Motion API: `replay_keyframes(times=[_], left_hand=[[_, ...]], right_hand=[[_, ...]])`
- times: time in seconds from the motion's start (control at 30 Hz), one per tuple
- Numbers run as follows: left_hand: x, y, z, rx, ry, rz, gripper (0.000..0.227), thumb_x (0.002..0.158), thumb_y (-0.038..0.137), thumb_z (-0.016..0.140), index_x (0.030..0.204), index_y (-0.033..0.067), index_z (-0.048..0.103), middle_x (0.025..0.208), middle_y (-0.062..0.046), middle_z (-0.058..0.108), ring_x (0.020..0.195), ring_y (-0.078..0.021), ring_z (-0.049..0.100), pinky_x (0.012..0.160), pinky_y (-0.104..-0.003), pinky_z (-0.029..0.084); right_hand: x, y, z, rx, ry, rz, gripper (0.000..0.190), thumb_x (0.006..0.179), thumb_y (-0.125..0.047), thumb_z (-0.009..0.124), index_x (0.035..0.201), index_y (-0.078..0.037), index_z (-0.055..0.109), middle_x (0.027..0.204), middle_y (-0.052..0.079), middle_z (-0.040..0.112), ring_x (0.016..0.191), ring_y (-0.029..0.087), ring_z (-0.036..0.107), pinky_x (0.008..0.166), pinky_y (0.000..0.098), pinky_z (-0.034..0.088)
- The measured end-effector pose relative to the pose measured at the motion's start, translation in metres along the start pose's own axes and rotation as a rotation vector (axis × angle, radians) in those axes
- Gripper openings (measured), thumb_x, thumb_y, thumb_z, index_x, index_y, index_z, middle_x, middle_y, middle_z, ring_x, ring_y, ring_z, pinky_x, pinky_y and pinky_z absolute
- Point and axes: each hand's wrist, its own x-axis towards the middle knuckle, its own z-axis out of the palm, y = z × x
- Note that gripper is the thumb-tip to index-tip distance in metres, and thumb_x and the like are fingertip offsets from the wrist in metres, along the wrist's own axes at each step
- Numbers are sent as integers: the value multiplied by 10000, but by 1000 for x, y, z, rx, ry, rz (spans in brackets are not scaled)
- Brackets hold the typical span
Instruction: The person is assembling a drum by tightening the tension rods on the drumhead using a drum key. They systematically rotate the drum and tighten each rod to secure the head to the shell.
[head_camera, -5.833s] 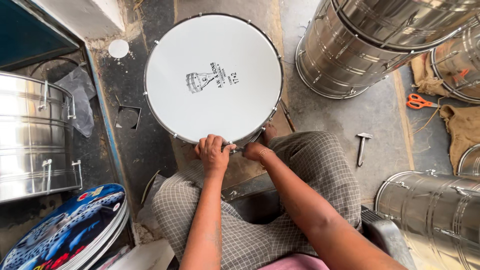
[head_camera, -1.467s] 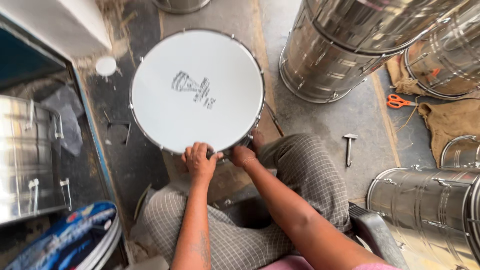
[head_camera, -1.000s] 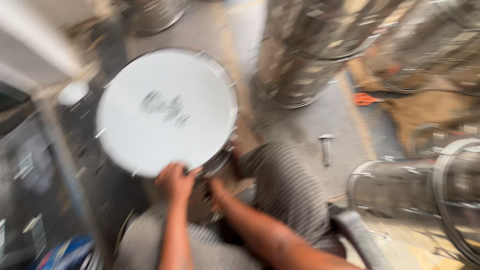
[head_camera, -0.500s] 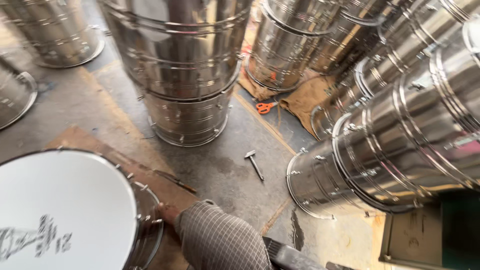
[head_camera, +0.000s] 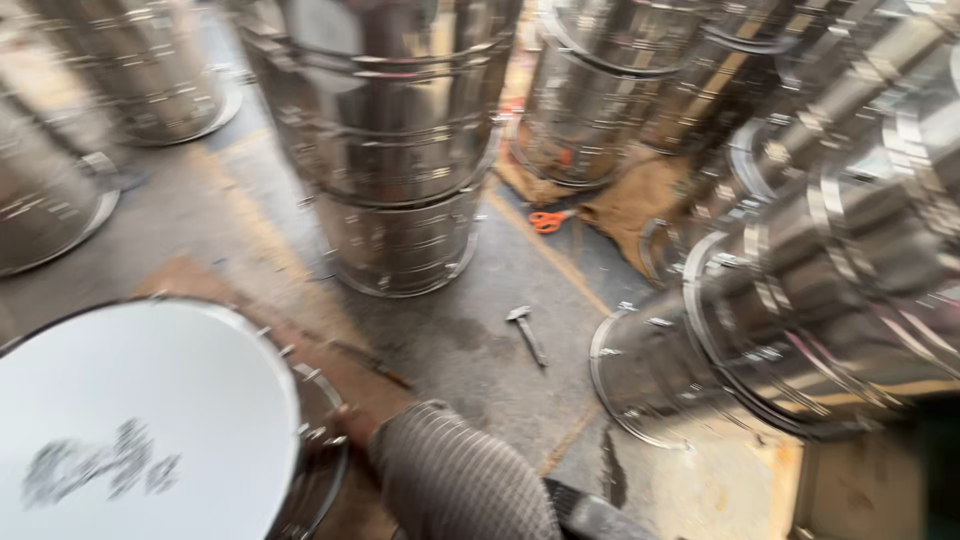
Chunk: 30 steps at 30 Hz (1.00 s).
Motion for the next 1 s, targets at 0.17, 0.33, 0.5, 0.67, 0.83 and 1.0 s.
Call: replay_keyframes(times=[0.17, 0.33, 0.5, 0.67, 0.83, 1.0], left_hand=[[-40, -61, -8, 5, -5, -67, 360, 782, 454, 776, 900, 138, 652, 955, -57, 666, 967, -347, 618, 805, -513, 457], [-42, -93, 36, -65, 33, -120, 352, 756, 420, 791, 930, 149, 649, 1006, -35, 660, 1018, -349, 579, 827, -557, 396], [-47, -97, 49, -117, 64, -148, 317, 806, 424, 781, 949, 174, 649, 1010, -5, 641, 1045, -303, 560, 922, -546, 341], [-57, -90, 43, -176, 72, -172, 311, 791, 414, 830, 903, 179, 660, 985, 21, 631, 1057, -260, 555, 1020, -507, 318], [-63, -86, 37, -209, 145, -130, 366, 704, 391, 876, 927, 174, 684, 987, 8, 622, 1039, -262, 540, 993, -487, 319], [-57, -86, 32, -240, 136, -131, 363, 687, 374, 887, 902, 168, 681, 971, 20, 629, 1026, -247, 545, 989, -470, 328]], right_hand=[[19, 67, 12, -36, -64, 92, 263, 990, -325, 605, 786, -203, 492, 625, -3, 447, 460, 160, 371, 413, 323, 321], [42, 89, 14, -226, -57, 128, 383, 1001, -442, 622, 732, -206, 483, 531, -50, 369, 414, 129, 308, 398, 324, 245], [41, 76, 0, -863, 138, 78, 526, 938, -683, 516, 881, -172, 626, 700, -21, 486, 564, 128, 410, 484, 327, 327], [24, 69, -8, -1145, 182, 85, 172, 955, -269, 554, 934, -107, 607, 745, 56, 522, 562, 191, 462, 480, 389, 376], [1, 84, 6, -886, 69, 98, 123, 981, -27, 428, 1014, -94, 525, 811, 111, 706, 664, 251, 707, 560, 462, 568], [12, 104, 10, -727, -23, -1, 159, 961, -52, 515, 1111, -94, 547, 822, 96, 674, 643, 246, 683, 560, 445, 599]])
